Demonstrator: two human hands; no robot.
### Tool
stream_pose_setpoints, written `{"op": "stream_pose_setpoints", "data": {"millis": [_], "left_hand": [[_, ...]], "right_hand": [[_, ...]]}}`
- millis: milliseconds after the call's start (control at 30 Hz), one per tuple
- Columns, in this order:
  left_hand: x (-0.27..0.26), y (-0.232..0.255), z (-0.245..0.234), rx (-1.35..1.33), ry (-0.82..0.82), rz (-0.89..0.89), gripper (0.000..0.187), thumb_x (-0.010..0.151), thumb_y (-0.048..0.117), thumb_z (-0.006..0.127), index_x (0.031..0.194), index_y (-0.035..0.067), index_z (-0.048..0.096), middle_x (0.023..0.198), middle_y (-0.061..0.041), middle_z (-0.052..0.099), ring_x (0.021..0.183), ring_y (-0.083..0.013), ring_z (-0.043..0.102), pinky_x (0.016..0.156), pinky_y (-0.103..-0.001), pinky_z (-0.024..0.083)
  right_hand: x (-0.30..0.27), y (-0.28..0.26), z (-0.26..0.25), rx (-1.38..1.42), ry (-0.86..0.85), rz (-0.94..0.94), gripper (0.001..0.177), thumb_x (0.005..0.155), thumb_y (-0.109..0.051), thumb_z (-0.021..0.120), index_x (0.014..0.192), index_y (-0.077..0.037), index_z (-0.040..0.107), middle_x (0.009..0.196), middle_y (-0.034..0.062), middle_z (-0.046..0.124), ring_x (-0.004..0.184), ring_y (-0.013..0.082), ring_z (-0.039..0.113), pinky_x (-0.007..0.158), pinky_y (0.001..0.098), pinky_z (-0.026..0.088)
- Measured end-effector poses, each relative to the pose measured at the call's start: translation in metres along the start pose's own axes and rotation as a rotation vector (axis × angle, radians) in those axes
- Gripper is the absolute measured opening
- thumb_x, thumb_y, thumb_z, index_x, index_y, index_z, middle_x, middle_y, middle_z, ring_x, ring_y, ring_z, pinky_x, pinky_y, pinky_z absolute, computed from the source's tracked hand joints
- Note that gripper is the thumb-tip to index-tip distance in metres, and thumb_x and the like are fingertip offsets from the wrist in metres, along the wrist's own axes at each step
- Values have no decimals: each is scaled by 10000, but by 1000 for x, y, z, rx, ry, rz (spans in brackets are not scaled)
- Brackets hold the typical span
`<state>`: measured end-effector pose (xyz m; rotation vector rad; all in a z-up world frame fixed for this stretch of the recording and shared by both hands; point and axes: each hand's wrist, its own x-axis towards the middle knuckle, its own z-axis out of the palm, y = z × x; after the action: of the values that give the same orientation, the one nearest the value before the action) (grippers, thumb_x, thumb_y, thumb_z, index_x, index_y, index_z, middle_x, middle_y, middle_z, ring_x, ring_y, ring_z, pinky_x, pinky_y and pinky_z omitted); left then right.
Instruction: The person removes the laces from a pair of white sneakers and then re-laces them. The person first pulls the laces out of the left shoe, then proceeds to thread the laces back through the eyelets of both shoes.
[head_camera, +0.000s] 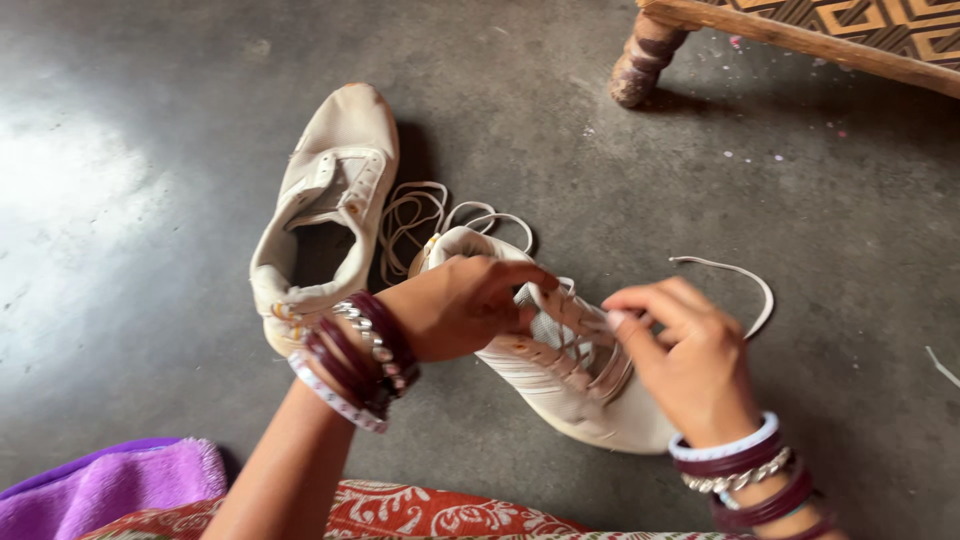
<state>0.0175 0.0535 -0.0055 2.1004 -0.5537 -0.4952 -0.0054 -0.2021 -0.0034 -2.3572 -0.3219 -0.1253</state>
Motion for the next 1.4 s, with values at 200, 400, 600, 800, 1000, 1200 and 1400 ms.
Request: {"op": "stream_pose_setpoints", "data": {"millis": [200,400,600,800,1000,1200,1400], "left_hand": [[11,9,27,347,377,200,237,822,83,702,1057,97,730,979,-111,701,897,-293,713,793,-406,550],[12,10,30,493,490,312,104,856,173,680,946,133,717,929,-65,695,919,-280,688,821,-417,502],[13,16,38,385,476,238,127,890,160,661,1003,114,695,909,-37,759,875,-261,730,797,-414,539],[11,24,41,306,508,147,184,866,173,681,1043,129,709,878,-77,759,751,-298,727,609,-427,548],[11,21,38,312,610,71,122,949,192,647,1036,131,707,872,-92,757,730,-308,721,612,-426,552],[11,21,36,276,646,47,130,944,206,631,1018,130,706,837,-103,746,727,-328,711,617,-455,547],[11,24,36,282,597,53,133,906,188,655,1011,128,712,761,-127,717,703,-349,693,618,-473,536]], "right_hand": [[-4,-3,10,60,-88,48,144,838,-136,777,950,-48,757,860,20,730,682,111,730,570,261,575],[-7,-1,17,11,-113,-37,155,827,-158,788,945,-58,782,838,22,734,660,132,709,599,273,538],[-12,-9,22,-27,-75,89,181,792,-159,801,957,-83,801,846,18,754,655,146,723,599,284,547],[-15,-3,27,-80,-8,72,188,795,-55,738,977,-62,786,895,22,745,656,159,710,610,288,545],[-2,24,15,55,-138,-268,129,818,-73,768,942,-41,754,880,25,722,795,136,704,718,261,550],[26,56,-29,291,-557,-200,149,862,-129,756,948,-14,795,894,31,758,825,144,704,758,278,565],[12,33,1,156,-183,41,225,890,-197,740,1027,-22,773,921,20,750,771,115,684,678,256,534]]}}
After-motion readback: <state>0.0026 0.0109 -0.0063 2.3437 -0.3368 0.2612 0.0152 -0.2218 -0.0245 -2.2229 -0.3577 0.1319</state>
